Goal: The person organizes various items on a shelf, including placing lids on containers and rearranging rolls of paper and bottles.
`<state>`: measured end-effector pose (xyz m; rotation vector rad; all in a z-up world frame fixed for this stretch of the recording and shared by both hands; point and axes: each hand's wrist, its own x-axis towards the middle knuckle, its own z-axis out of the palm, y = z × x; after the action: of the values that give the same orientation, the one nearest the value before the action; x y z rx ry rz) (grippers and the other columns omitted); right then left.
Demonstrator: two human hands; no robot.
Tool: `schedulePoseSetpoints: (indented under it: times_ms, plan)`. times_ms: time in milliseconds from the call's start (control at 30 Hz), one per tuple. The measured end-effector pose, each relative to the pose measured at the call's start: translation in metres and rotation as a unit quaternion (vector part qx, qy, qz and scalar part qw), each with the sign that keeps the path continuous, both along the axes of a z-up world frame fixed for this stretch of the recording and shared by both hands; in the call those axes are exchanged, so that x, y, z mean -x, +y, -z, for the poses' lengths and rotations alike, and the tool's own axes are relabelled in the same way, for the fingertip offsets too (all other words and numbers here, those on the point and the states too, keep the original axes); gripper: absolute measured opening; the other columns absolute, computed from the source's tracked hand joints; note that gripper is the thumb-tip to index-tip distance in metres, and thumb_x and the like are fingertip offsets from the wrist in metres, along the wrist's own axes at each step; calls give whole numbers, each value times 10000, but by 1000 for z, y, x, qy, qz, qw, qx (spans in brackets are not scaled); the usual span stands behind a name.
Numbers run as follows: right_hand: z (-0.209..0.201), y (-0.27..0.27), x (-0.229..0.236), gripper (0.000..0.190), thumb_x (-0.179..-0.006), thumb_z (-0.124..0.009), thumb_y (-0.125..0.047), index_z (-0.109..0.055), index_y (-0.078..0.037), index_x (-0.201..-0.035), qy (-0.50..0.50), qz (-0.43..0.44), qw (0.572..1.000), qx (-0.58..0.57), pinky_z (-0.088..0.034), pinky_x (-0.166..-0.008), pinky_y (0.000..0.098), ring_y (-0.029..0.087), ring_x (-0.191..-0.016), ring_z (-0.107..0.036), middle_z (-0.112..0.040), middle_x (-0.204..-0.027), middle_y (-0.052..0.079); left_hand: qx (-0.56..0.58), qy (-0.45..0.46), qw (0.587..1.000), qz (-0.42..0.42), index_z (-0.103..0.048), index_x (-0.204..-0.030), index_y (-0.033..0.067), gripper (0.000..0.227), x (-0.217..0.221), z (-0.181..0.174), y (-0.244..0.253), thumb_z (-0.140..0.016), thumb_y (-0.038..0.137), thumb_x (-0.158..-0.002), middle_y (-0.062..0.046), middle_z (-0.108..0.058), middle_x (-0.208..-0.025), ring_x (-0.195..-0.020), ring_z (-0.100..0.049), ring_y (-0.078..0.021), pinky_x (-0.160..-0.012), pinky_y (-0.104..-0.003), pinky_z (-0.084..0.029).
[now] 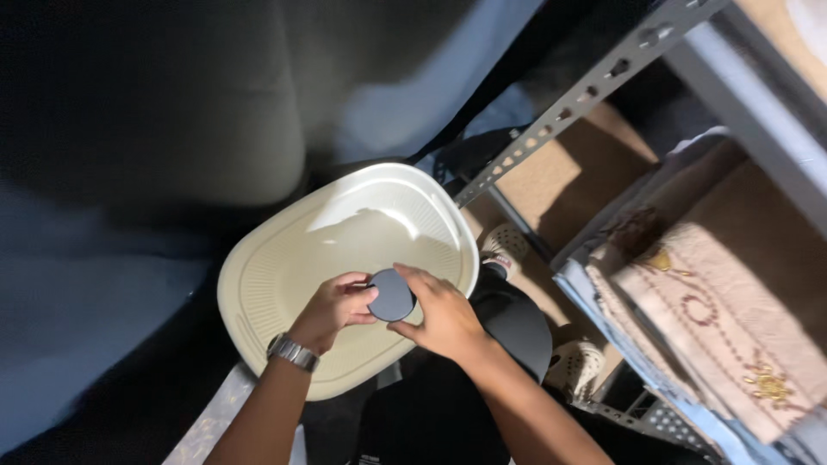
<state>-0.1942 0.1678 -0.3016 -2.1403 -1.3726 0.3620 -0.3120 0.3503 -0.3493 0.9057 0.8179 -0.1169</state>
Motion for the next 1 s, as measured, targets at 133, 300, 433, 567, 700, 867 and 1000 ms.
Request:
schedulePoseSetpoints:
  times_ms: [133,300,433,567,700,867,1000]
  plan:
    - [-14,-28,-4,770,-554,-1000,-346,-736,-109,-1238,23,102,977,-184,-587,-967,402,314,-1119,-730,-746,-1234,107,-4,-51,998,29,-638,-1337,-46,563,-16,-51,-18,-820,193,-861,-253,-703,-1197,-925,-751,-395,-855,-537,-630]
    - [-95,-65,-17,736,-648,-968,-390,-690,-29,-1226,-21,132,953,-272,-571,-1028,425,306,-1151,-720,-716,-1243,174,-54,-151,985,60,-721,-1284,-21,522,-45,-127,-55,-764,228,-827,-129,-775,-990,-766,-710,-206,-703,-349,-623]
    - [-179,-113,-37,688,-703,-949,-395,-662,-22,-1205,-135,99,929,-331,-635,-969,425,366,-1121,-771,-674,-1292,269,-141,-202,965,91,-759,-1264,-11,503,-72,-223,-98,-781,138,-785,-130,-797,-1012,-768,-708,-193,-631,-338,-633]
    - [-259,-183,-48,629,-746,-871,-450,-630,-23,-1140,-274,174,881,-344,-637,-902,441,387,-1057,-768,-702,-1204,282,-241,-301,917,104,-716,-1195,132,524,-108,-304,-170,-854,-63,-729,-86,-741,-1100,-691,-752,-119,-623,-256,-643]
    - [-287,-279,-68,730,-666,-888,-475,-615,4,-1145,-355,274,829,-334,-604,-876,426,378,-996,-755,-707,-1163,300,-259,-401,839,262,-649,-1222,112,400,-156,-377,-245,-765,151,-841,-87,-845,-886,-802,-775,-91,-730,-220,-640]
    - [-316,-387,-84,729,-670,-909,-351,-652,115,-1169,-398,399,788,-249,-549,-1082,466,381,-1199,-682,-699,-1214,275,-597,-624,459,208,-504,-1414,-53,716,-213,-404,-341,-677,399,-886,-228,-616,-1409,-1311,-581,-367,-1098,-470,-442]
    - [-330,-432,-93,674,-691,-946,-317,-662,102,-1135,-447,404,766,-224,-538,-975,475,394,-1085,-702,-708,-1150,282,-625,-634,396,227,-424,-1470,-29,914,-244,-393,-401,-750,448,-762,-199,-570,-1443,-1345,-526,-342,-1187,-513,-341]
